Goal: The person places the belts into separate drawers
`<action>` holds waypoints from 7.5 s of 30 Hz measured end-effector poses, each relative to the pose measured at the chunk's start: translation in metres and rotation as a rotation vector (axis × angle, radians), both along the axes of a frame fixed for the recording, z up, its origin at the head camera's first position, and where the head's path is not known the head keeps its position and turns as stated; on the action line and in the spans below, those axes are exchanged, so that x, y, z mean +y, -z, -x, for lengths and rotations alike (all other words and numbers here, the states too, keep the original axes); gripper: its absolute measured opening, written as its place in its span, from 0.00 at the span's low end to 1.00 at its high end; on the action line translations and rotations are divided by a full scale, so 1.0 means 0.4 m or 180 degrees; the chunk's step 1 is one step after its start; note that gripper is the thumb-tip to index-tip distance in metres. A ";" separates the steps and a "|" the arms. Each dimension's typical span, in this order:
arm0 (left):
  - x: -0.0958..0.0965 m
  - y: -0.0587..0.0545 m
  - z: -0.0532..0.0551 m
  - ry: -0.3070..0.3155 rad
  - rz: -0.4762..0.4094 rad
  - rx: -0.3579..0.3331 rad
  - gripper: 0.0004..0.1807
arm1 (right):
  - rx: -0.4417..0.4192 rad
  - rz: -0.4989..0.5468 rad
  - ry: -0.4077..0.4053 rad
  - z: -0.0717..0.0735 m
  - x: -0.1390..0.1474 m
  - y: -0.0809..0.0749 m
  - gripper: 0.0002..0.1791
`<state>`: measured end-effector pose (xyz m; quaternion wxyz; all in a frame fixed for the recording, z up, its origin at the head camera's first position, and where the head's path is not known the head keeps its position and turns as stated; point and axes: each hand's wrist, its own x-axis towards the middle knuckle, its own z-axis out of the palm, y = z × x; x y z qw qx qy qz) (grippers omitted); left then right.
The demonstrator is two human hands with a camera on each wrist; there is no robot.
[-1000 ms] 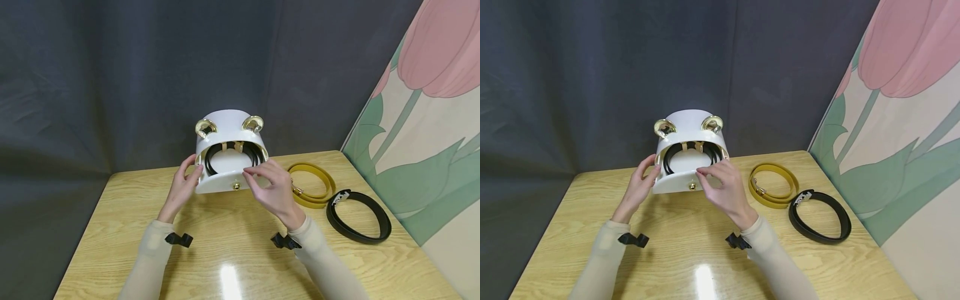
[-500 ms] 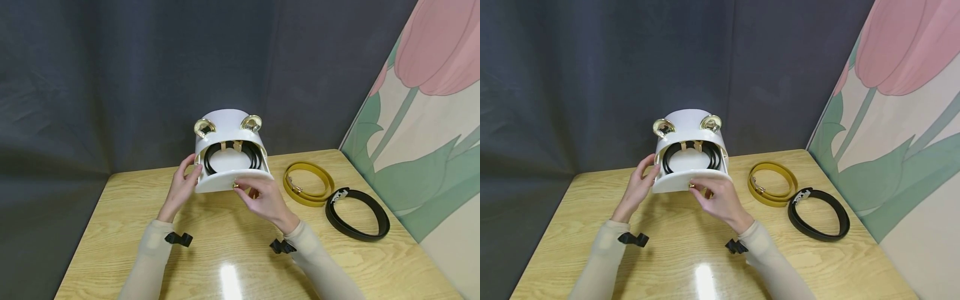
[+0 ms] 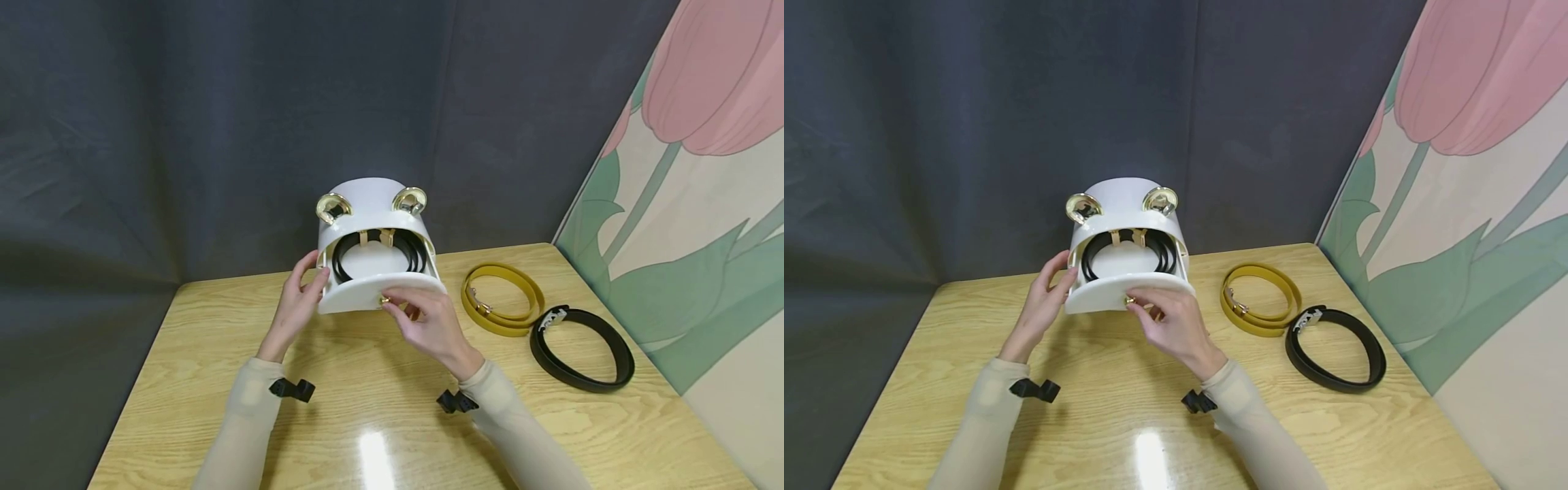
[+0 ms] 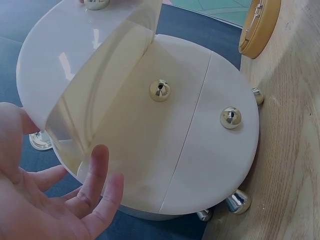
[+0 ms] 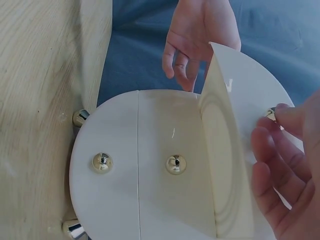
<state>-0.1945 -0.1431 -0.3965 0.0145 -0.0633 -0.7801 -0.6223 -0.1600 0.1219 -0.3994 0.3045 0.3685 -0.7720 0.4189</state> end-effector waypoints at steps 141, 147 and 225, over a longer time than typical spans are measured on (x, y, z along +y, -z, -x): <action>-0.016 0.023 -0.011 0.0089 -0.0109 -0.0034 0.35 | -0.1481 0.1004 0.0041 0.162 -0.072 -0.010 0.14; -0.021 0.023 -0.012 0.0097 -0.0060 -0.0034 0.35 | -0.1555 0.1023 0.0036 0.170 -0.074 -0.012 0.14; -0.005 0.106 -0.005 -0.0154 -0.0083 -0.0047 0.38 | -0.0960 0.0304 0.0585 0.156 -0.078 0.145 0.13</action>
